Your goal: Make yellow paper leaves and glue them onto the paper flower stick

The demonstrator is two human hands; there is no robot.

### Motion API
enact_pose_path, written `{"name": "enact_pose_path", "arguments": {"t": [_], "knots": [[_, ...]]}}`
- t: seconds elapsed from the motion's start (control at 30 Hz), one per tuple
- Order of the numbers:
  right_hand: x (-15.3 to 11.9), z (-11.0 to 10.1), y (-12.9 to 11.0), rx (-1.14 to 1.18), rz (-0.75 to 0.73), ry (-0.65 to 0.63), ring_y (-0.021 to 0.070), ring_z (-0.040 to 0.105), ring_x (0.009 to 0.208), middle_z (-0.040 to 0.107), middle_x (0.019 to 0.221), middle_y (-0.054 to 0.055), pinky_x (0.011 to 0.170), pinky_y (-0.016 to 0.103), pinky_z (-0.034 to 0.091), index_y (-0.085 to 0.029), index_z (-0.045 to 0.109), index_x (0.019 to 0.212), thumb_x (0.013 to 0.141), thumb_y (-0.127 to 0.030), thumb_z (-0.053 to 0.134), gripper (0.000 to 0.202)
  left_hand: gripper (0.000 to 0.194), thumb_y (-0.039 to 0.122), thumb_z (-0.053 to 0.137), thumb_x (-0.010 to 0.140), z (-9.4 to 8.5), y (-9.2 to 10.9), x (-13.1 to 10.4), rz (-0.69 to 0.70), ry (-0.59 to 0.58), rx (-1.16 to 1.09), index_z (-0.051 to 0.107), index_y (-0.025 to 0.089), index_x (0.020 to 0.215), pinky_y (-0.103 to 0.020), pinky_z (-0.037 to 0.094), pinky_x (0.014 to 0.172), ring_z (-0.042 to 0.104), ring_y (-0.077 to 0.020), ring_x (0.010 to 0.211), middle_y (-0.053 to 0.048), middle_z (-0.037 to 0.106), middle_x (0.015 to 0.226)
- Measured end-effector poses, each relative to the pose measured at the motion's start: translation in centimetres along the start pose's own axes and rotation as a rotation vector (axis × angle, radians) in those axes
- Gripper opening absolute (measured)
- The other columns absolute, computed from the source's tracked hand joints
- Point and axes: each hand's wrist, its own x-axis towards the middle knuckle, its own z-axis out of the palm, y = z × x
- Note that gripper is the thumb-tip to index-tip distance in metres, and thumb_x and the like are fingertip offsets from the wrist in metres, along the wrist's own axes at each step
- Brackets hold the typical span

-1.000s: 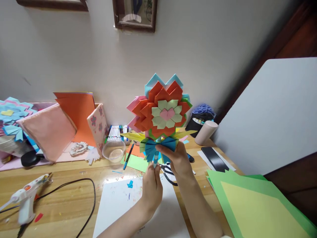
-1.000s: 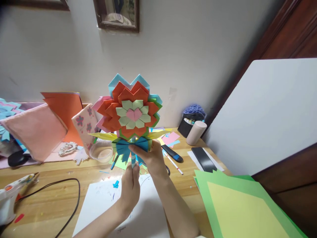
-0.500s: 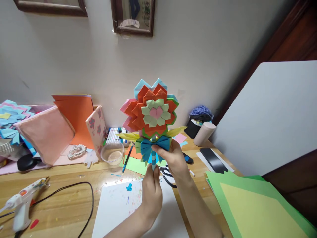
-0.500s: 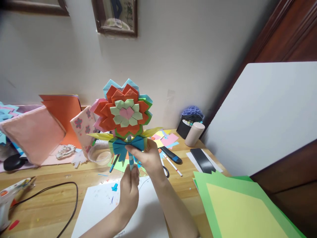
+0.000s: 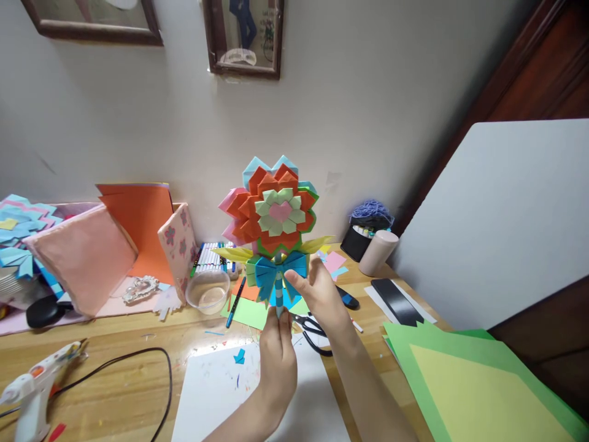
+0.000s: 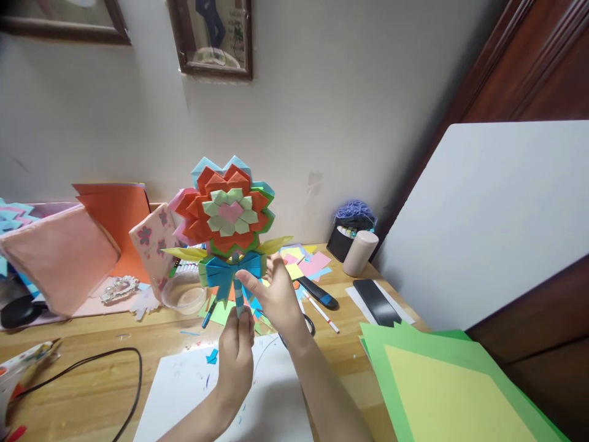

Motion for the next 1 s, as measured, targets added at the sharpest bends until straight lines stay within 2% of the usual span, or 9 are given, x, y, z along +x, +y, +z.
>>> {"name": "enact_pose_path", "arguments": {"t": [0.1,0.13,0.2,0.3,0.4,0.63,0.83,1.0], "knots": [[-0.32,0.03,0.24,-0.157,-0.109,0.262,0.0146,0.053,0.075,0.052,0.084,0.001,0.07,0.029,0.045,-0.022,0.044,0.088,0.068,-0.041,0.067,0.036,0.033,0.046,0.038,0.086,-0.21,-0.08,0.5,0.034,0.041,0.004,0.052,0.017,0.081,-0.024,0.039,0.054,0.05,-0.0137,0.059,-0.002,0.053,0.066],[-0.45,0.1,0.23,-0.209,-0.144,0.322,0.0139,0.051,0.073,0.049,0.082,0.0,0.07,0.029,0.044,-0.021,0.044,0.087,0.068,-0.039,0.067,0.035,0.032,0.046,0.038,0.086,-0.25,-0.16,0.6,0.041,0.046,0.01,0.052,0.017,0.08,-0.024,0.039,0.054,0.05,-0.0137,0.059,-0.002,0.053,0.066],[-0.67,0.24,0.05,-0.294,-0.19,0.363,0.0137,0.048,0.071,0.048,0.081,0.0,0.07,0.029,0.042,-0.021,0.046,0.09,0.071,-0.038,0.065,0.032,0.032,0.046,0.039,0.086,-0.26,-0.39,0.64,0.055,0.052,0.025,0.052,0.018,0.08,-0.025,0.039,0.055,0.05,-0.014,0.059,-0.002,0.054,0.066],[-0.82,0.34,-0.4,-0.358,-0.209,0.355,0.0139,0.046,0.07,0.048,0.08,0.001,0.066,0.028,0.041,-0.021,0.05,0.097,0.076,-0.037,0.06,0.029,0.032,0.046,0.039,0.085,-0.14,-0.68,0.44,0.067,0.046,0.052,0.052,0.017,0.08,-0.025,0.039,0.055,0.051,-0.0151,0.061,-0.003,0.054,0.067],[-0.81,0.29,-0.64,-0.371,-0.221,0.353,0.0136,0.045,0.07,0.048,0.079,0.001,0.064,0.027,0.039,-0.02,0.052,0.09,0.077,-0.034,0.058,0.02,0.032,0.045,0.036,0.087,-0.03,-0.7,0.23,0.044,0.014,0.099,0.052,0.017,0.083,-0.026,0.038,0.056,0.051,-0.016,0.064,-0.004,0.055,0.07],[-0.77,0.3,-0.64,-0.253,-0.181,0.314,0.0131,0.048,0.07,0.051,0.077,-0.001,0.064,0.026,0.039,-0.02,0.052,0.088,0.077,-0.032,0.059,0.018,0.03,0.043,0.033,0.089,0.05,-0.56,0.14,0.009,-0.028,0.088,0.049,0.018,0.085,-0.025,0.037,0.057,0.05,-0.0151,0.065,-0.003,0.054,0.073],[-0.84,0.42,-0.75,-0.193,-0.188,0.291,0.0117,0.049,0.069,0.053,0.08,-0.001,0.065,0.024,0.04,-0.02,0.052,0.086,0.078,-0.029,0.06,0.014,0.031,0.046,0.037,0.087,0.12,-0.23,-0.05,0.003,-0.022,0.029,0.05,0.018,0.08,-0.024,0.037,0.054,0.049,-0.0139,0.059,-0.002,0.053,0.067],[-0.78,0.66,-0.72,-0.177,-0.205,0.273,0.0116,0.05,0.069,0.054,0.08,-0.001,0.064,0.024,0.041,-0.02,0.052,0.085,0.078,-0.028,0.06,0.014,0.032,0.044,0.032,0.089,0.06,0.01,-0.06,0.008,-0.045,0.045,0.047,0.018,0.078,-0.024,0.035,0.053,0.047,-0.0133,0.059,-0.001,0.05,0.067]]}}
